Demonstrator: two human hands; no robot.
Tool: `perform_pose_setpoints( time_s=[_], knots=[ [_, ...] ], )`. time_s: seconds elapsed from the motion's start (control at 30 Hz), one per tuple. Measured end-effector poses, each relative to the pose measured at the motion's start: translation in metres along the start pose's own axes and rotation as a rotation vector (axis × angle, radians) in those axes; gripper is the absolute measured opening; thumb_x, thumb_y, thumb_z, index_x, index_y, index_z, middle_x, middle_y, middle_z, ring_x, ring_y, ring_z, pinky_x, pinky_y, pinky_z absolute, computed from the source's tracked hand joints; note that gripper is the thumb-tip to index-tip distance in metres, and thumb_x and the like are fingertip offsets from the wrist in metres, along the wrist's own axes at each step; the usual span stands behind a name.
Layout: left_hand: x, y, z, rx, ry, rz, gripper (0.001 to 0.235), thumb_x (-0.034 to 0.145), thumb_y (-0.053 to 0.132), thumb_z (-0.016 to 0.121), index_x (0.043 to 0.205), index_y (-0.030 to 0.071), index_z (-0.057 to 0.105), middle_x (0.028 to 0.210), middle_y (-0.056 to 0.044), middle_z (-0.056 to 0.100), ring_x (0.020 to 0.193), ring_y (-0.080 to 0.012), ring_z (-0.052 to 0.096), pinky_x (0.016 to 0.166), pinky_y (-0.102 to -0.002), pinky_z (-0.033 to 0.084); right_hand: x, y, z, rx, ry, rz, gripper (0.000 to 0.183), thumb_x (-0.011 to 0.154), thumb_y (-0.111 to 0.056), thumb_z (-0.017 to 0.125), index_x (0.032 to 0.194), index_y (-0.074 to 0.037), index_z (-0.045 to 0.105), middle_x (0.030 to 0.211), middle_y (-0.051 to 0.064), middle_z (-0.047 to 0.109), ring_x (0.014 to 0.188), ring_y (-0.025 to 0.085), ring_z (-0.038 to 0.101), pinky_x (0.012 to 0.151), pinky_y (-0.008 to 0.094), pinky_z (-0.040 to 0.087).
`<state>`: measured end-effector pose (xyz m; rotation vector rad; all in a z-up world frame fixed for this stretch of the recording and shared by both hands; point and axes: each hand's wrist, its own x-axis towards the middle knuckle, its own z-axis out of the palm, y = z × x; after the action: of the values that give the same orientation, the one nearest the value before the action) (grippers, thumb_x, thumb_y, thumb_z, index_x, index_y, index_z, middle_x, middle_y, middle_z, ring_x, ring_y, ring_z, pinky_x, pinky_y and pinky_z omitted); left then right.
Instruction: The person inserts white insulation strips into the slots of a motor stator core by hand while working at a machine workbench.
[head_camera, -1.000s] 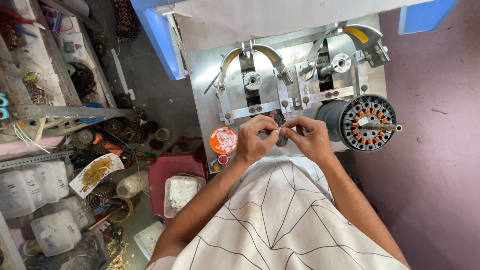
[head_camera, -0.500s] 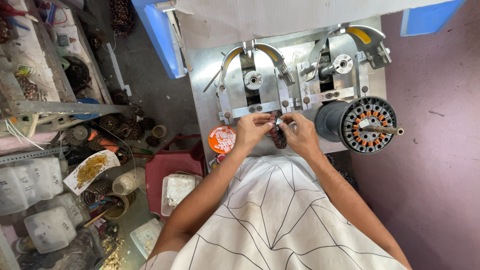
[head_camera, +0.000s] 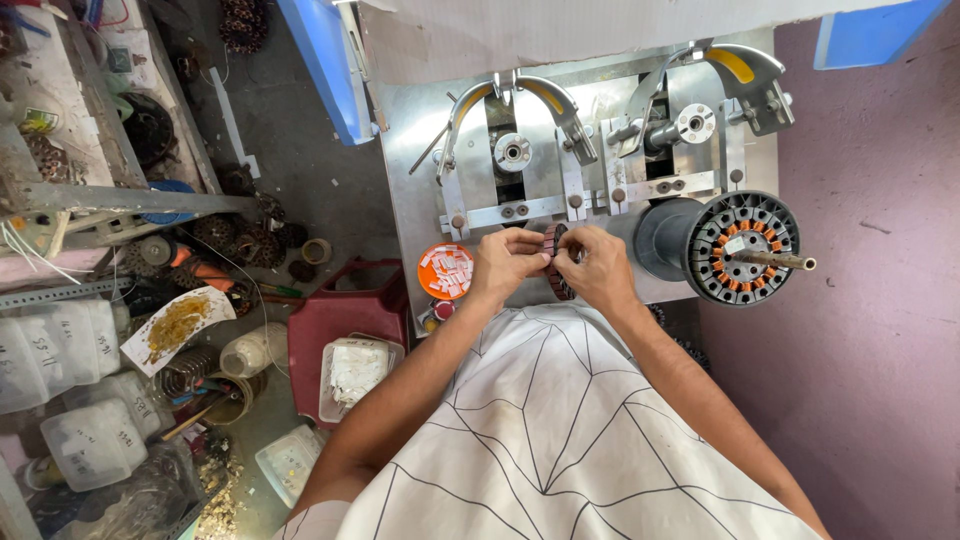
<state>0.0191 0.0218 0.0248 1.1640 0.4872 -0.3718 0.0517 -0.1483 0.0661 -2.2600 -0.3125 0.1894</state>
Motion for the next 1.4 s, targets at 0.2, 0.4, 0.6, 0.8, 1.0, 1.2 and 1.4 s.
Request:
perform_pose_setpoints(
  time_s=[0.2,0.4,0.6,0.8,1.0,1.2,1.4],
  knots=[
    [0.002,-0.004,-0.005,-0.064,-0.006,-0.028,0.028,0.084,-0.007,0.071,0.112,-0.009,0.069,0.101,-0.019,0.076,0.086,-0.021,0.075,0.073,-0.034,0.066,0.002,0.017,-0.018,0.236,-0.12,0.308,0.034,0.075,-0.011,0.08,0.109,-0.008,0.075,0.082,0.004,0.077,0.071,0.006,0.061,0.065,0.024,0.048],
    [0.007,-0.022,-0.004,-0.089,0.015,0.02,0.029,0.086,-0.012,0.063,0.114,-0.008,0.069,0.102,-0.019,0.076,0.087,-0.0204,0.075,0.077,-0.033,0.066,0.0,0.027,-0.006,0.144,-0.101,0.281,0.015,0.081,-0.014,0.083,0.094,-0.006,0.081,0.074,0.005,0.074,0.061,0.008,0.052,0.057,0.027,0.044],
    [0.009,-0.027,0.0,-0.041,0.077,0.048,0.03,0.08,-0.011,0.072,0.109,-0.008,0.071,0.097,-0.017,0.076,0.084,-0.0197,0.074,0.074,-0.033,0.066,0.004,0.016,-0.01,0.03,-0.117,0.101,0.015,0.08,-0.013,0.081,0.094,-0.006,0.081,0.078,0.007,0.076,0.055,0.014,0.054,0.053,0.03,0.044],
    [0.006,-0.021,0.002,0.01,0.104,0.072,0.03,0.076,-0.007,0.078,0.106,-0.006,0.073,0.095,-0.014,0.076,0.084,-0.0169,0.074,0.073,-0.032,0.066,0.004,0.008,-0.011,0.034,-0.084,-0.023,0.013,0.082,-0.01,0.078,0.094,-0.005,0.079,0.084,0.01,0.075,0.06,0.017,0.063,0.057,0.031,0.048],
    [0.005,-0.013,0.002,0.06,0.113,0.065,0.032,0.074,-0.008,0.076,0.105,-0.006,0.074,0.094,-0.013,0.077,0.082,-0.016,0.074,0.072,-0.031,0.066,0.003,0.001,-0.012,-0.04,-0.115,-0.008,0.013,0.082,-0.009,0.077,0.093,-0.004,0.079,0.082,0.012,0.074,0.064,0.024,0.066,0.059,0.034,0.05],
    [0.005,-0.005,0.002,0.011,0.091,0.036,0.03,0.072,-0.009,0.076,0.101,-0.006,0.072,0.091,-0.012,0.077,0.079,-0.0168,0.074,0.068,-0.031,0.067,0.004,-0.002,-0.012,-0.056,-0.112,-0.035,0.013,0.081,-0.009,0.077,0.093,-0.004,0.079,0.084,0.014,0.073,0.07,0.028,0.069,0.063,0.036,0.053],
    [0.006,-0.003,0.0,0.002,0.076,0.04,0.027,0.072,-0.008,0.075,0.098,-0.006,0.07,0.088,-0.013,0.076,0.076,-0.017,0.074,0.068,-0.031,0.066,0.006,-0.004,-0.013,-0.068,-0.134,-0.016,0.014,0.081,-0.009,0.076,0.094,-0.004,0.079,0.084,0.014,0.073,0.069,0.027,0.069,0.063,0.036,0.052]
  ],
)
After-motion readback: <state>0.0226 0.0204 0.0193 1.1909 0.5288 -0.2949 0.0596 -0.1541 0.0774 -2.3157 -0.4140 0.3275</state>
